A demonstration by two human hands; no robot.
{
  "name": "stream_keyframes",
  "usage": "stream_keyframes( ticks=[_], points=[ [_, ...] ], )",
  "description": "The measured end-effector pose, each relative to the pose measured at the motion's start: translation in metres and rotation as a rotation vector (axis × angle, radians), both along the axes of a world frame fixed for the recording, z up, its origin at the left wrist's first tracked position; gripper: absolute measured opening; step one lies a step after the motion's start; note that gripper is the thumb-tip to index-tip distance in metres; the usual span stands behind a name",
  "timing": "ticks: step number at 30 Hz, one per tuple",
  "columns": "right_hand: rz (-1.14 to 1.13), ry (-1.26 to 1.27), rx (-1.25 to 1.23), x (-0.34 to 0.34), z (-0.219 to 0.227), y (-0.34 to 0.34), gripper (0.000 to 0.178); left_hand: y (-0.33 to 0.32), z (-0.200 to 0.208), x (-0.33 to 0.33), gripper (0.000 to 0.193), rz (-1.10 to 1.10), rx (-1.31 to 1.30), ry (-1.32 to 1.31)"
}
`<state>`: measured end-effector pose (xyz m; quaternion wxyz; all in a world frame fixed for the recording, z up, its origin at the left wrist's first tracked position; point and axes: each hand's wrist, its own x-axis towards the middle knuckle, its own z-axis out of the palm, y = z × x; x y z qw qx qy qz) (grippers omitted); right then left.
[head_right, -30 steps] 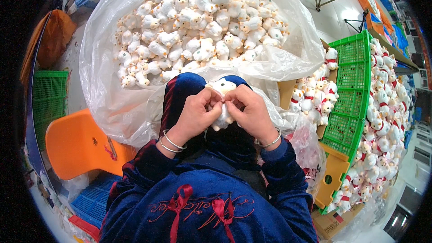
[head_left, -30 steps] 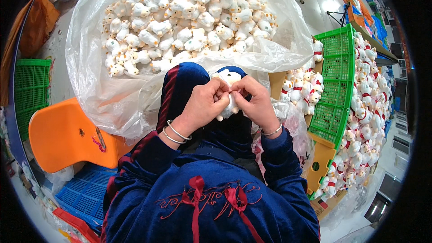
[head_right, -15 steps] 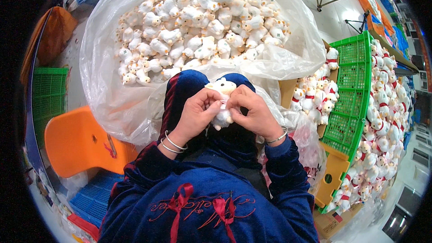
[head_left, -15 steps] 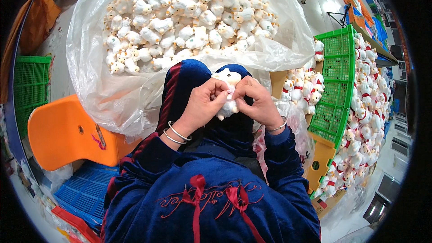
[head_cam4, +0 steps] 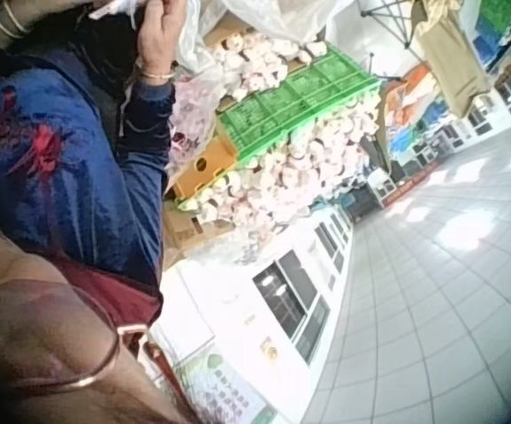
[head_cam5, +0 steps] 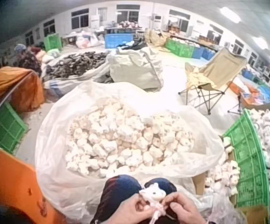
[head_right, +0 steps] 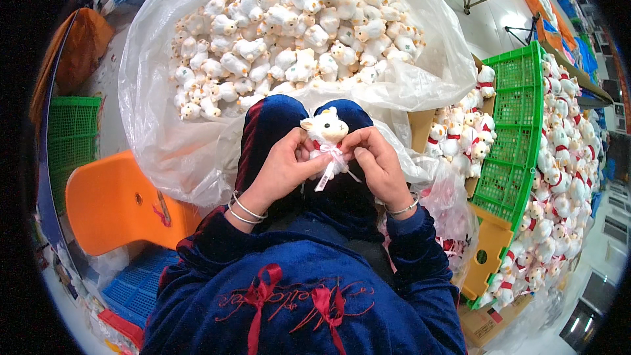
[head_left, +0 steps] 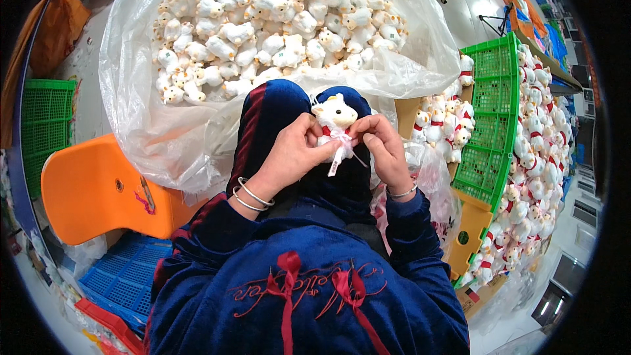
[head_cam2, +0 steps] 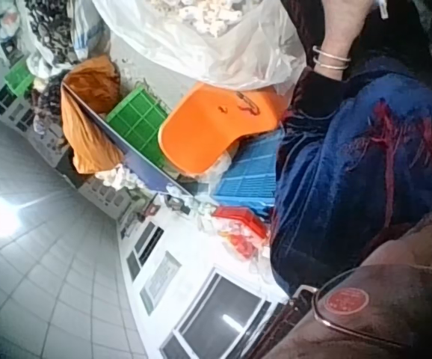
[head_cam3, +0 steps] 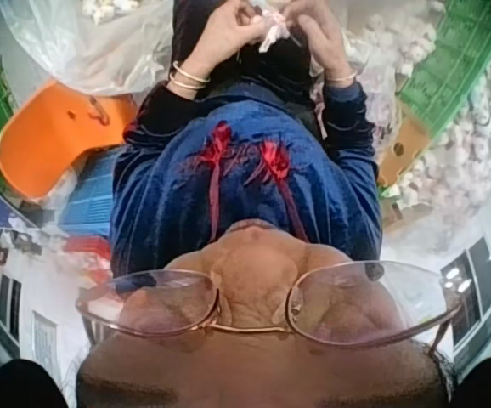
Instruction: The person ties red ribbons around the necks of small white plush toys. They pick up each toy, wrap the ribbon, and tie a bow, then place the finished toy into a green crate. The process is repeated for multiple toys.
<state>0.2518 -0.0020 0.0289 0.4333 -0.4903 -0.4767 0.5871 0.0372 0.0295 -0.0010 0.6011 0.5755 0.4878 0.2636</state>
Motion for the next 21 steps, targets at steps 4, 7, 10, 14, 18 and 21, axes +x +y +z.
stream_keyframes(
  ticks=[4,7,10,14,18,21],
  points=[
    [-0.053,-0.109,-0.015,-0.004,0.002,-0.010,0.018,-0.008,0.009,0.003,0.033,0.055,0.390,0.041],
    [-0.019,-0.225,0.032,-0.001,0.001,-0.019,0.021,-0.017,0.007,-0.001,0.027,0.104,0.418,-0.019],
    [-0.019,-0.237,-0.079,-0.012,0.012,-0.025,0.020,-0.025,0.009,0.000,0.023,0.090,0.221,-0.091],
    [-0.037,-0.379,0.140,-0.021,0.007,-0.028,0.011,-0.030,0.011,0.003,0.024,0.083,0.074,-0.146],
    [0.004,-0.392,0.072,-0.025,0.008,-0.029,0.012,-0.034,-0.004,0.005,0.028,0.167,0.015,-0.201],
    [-0.024,-0.343,0.056,-0.025,0.005,-0.028,0.012,-0.034,0.004,0.009,0.032,0.191,0.099,-0.099]
  ],
)
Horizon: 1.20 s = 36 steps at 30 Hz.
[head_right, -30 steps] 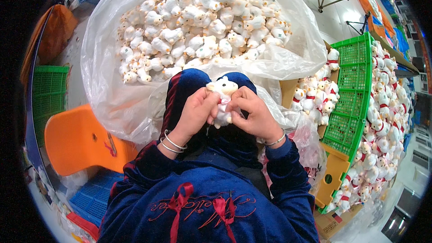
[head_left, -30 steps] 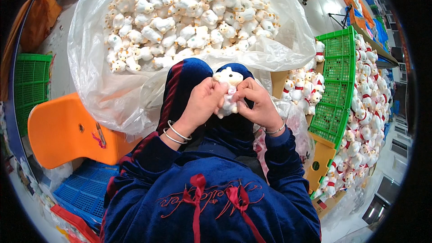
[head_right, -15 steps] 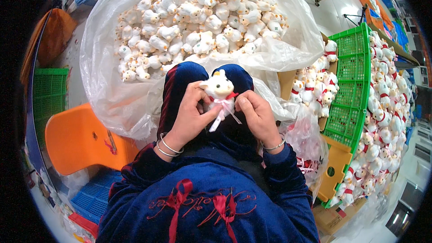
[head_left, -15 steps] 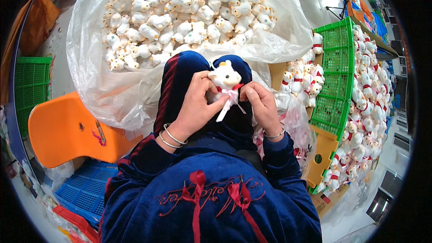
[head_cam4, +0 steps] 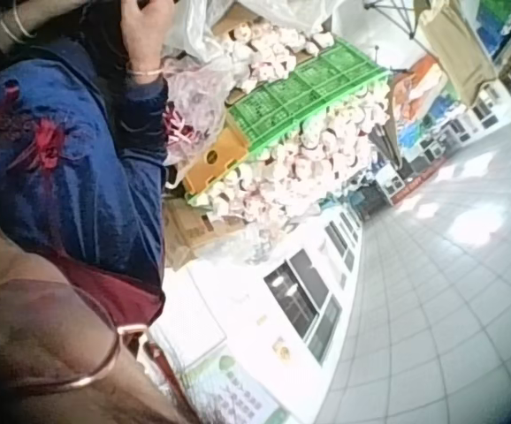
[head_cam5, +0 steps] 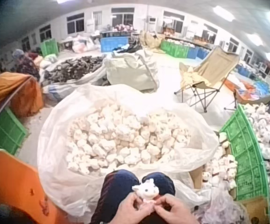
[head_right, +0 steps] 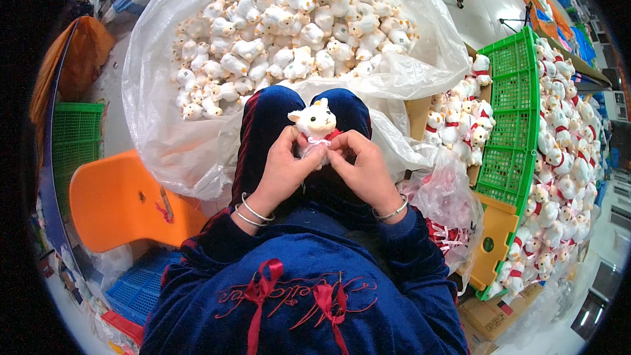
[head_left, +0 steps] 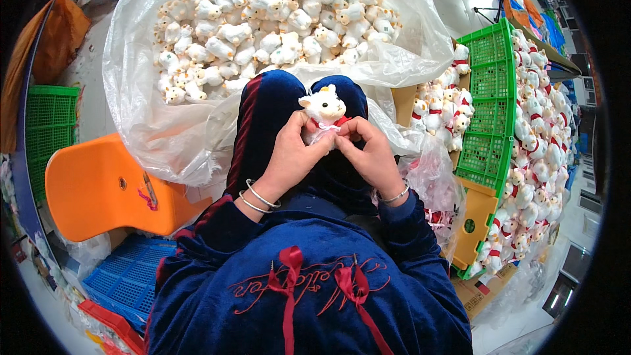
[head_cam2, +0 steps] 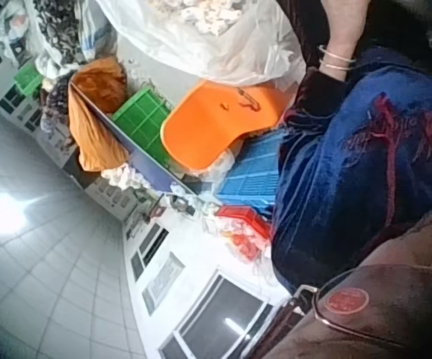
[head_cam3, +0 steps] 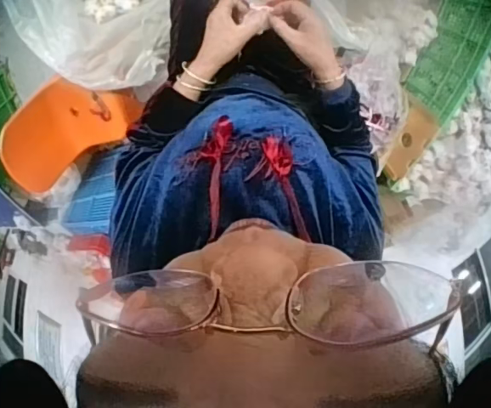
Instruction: The person ties red ribbons around the necks of small white plush toys. They pick up each toy, wrap the ribbon, and tie a bow, then place the finished toy into a green crate. The process is repeated for multiple toys.
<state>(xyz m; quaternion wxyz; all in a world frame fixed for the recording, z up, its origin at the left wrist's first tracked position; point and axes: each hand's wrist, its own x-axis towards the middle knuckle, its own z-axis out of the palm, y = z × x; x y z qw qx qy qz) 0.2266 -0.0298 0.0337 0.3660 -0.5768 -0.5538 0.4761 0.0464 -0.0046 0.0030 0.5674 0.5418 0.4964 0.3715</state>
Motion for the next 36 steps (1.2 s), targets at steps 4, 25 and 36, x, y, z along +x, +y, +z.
stream_keyframes(
  ticks=[4,25,36],
  points=[
    [-0.037,-0.063,0.063,0.000,0.002,0.001,0.011,-0.001,0.001,0.002,0.035,0.014,0.011,0.004],
    [-0.111,0.206,-0.190,-0.005,0.010,0.011,0.029,-0.002,-0.006,-0.003,0.026,0.054,0.129,-0.122],
    [-0.164,0.102,-0.124,-0.014,-0.021,0.020,0.018,0.020,-0.006,-0.017,0.018,-0.104,0.052,0.086]
  ],
)
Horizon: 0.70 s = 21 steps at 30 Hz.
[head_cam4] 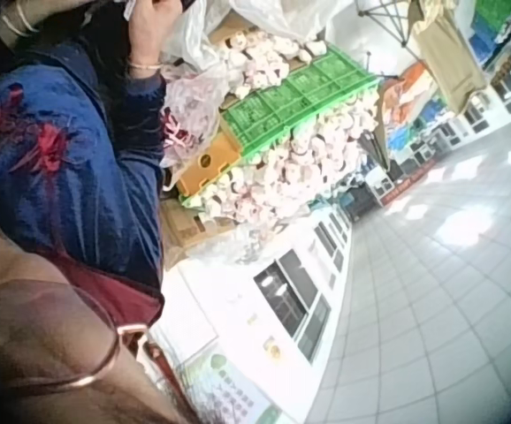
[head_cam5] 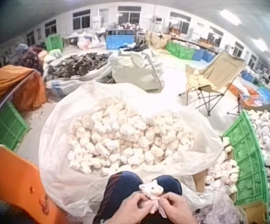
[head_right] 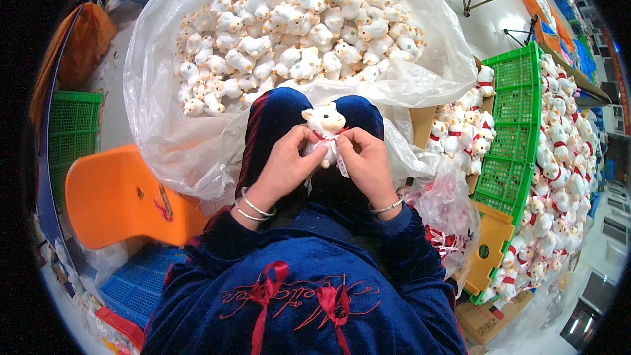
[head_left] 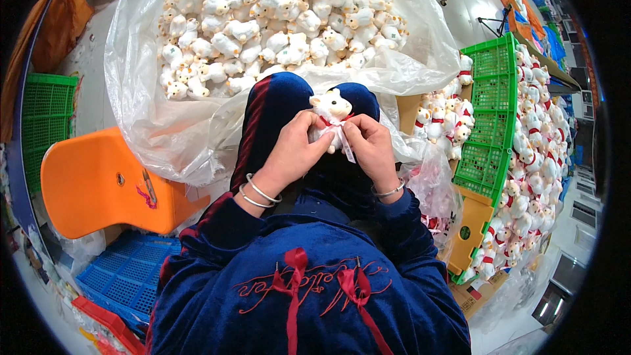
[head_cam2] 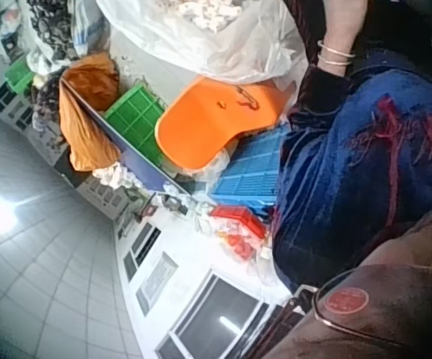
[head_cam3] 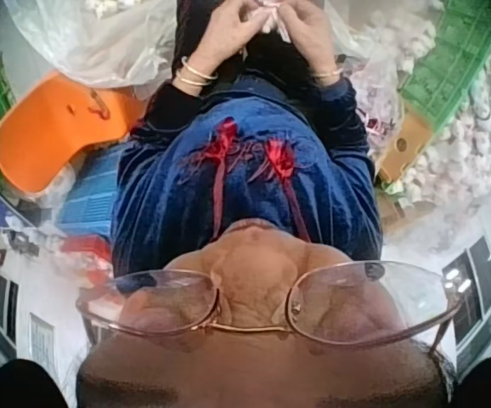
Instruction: The person ties red ribbons around the necks of small white plush toys. They pick up each toy, wrap the ribbon, and tie a bow, then place the finished toy into a green crate. The process is repeated for multiple toys.
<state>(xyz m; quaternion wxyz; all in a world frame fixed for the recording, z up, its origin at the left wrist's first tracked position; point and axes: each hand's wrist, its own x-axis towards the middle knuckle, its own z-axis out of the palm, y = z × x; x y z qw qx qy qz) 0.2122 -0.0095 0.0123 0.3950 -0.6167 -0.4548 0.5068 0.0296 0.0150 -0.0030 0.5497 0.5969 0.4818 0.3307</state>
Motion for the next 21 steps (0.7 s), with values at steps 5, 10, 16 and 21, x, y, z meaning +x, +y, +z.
stream_keyframes(
  ticks=[5,10,16,21],
  points=[
    [0.034,0.049,-0.050,-0.010,0.008,0.006,0.017,0.014,0.024,-0.027,0.014,-0.043,0.239,0.269],
    [0.040,0.078,-0.062,-0.013,0.008,0.009,0.016,0.017,0.029,-0.025,0.013,-0.002,0.232,0.206],
    [-0.003,0.227,0.012,-0.010,-0.001,0.007,0.015,0.014,0.027,-0.016,0.016,-0.017,0.185,0.222],
    [0.133,0.104,-0.015,-0.006,0.013,0.012,0.017,0.012,0.023,-0.012,0.014,0.010,0.038,0.058]
  ],
)
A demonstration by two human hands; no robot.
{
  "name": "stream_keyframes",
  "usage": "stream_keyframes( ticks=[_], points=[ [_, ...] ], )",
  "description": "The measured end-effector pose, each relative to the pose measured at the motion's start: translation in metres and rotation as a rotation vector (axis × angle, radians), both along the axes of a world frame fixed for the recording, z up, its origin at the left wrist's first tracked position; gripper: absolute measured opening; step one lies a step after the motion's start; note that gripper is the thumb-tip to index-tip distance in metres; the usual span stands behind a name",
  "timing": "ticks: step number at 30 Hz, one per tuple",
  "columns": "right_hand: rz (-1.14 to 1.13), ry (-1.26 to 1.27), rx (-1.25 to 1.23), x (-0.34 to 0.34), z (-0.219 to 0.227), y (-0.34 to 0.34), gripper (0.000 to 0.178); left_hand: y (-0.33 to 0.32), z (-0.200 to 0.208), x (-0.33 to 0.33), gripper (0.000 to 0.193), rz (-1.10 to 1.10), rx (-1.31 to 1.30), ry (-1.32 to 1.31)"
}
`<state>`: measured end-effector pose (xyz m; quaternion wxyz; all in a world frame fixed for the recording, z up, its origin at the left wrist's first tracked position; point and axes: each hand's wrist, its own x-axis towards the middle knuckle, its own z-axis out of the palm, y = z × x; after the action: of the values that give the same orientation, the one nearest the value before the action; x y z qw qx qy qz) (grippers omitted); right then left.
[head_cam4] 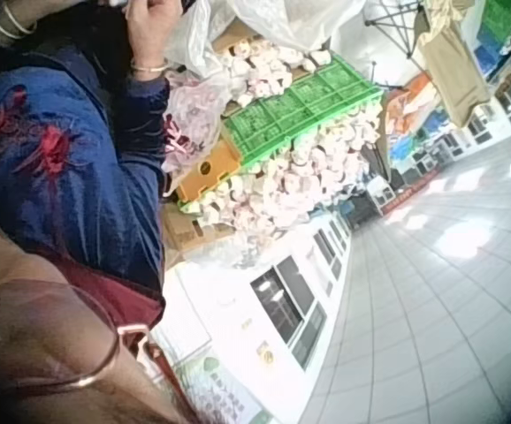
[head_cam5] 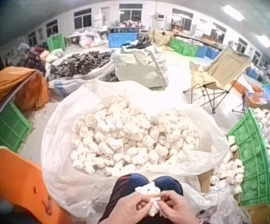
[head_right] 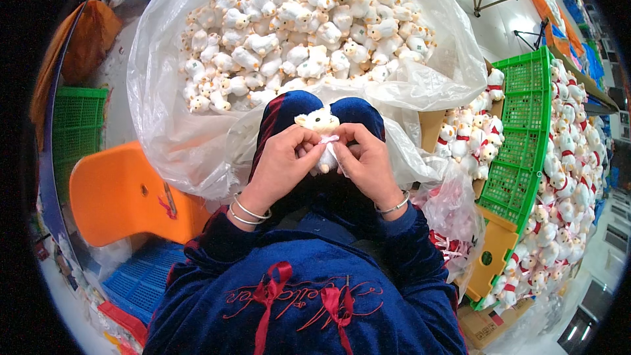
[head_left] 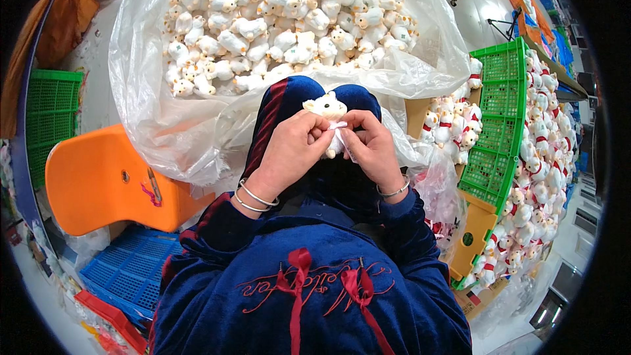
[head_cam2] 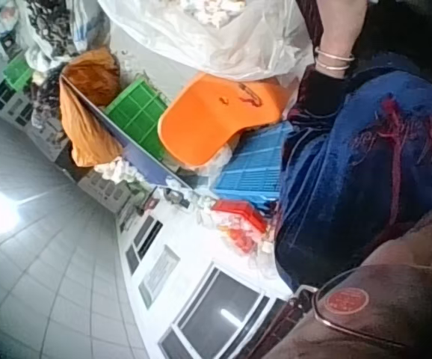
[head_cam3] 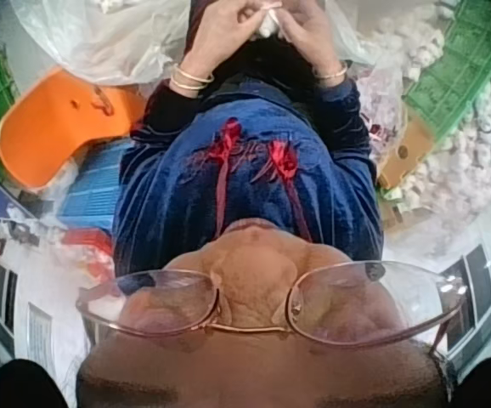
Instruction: The person ties red ribbons around the necks of small white plush toys. They pick up each toy, wrap the ribbon, and tie a bow, then place the finished toy into a green crate. The process is repeated for multiple toys.
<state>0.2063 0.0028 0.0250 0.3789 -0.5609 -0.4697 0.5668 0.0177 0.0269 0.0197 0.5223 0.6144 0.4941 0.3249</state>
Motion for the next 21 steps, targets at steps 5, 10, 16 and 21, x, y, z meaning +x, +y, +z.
stream_keyframes(
  ticks=[5,10,16,21],
  points=[
    [0.013,-0.030,-0.019,0.005,-0.009,0.003,0.012,-0.002,-0.009,0.002,0.014,0.046,0.052,-0.013],
    [-0.002,-0.017,0.016,0.005,-0.016,0.002,0.012,-0.005,-0.006,0.003,0.014,0.065,0.015,-0.033],
    [-0.047,-0.024,0.015,-0.003,-0.015,0.001,0.013,-0.007,-0.008,0.005,0.015,0.087,-0.031,-0.092],
    [-0.102,0.039,0.041,-0.004,-0.021,-0.005,0.013,-0.008,-0.012,-0.001,0.015,0.095,-0.160,-0.214]
  ],
)
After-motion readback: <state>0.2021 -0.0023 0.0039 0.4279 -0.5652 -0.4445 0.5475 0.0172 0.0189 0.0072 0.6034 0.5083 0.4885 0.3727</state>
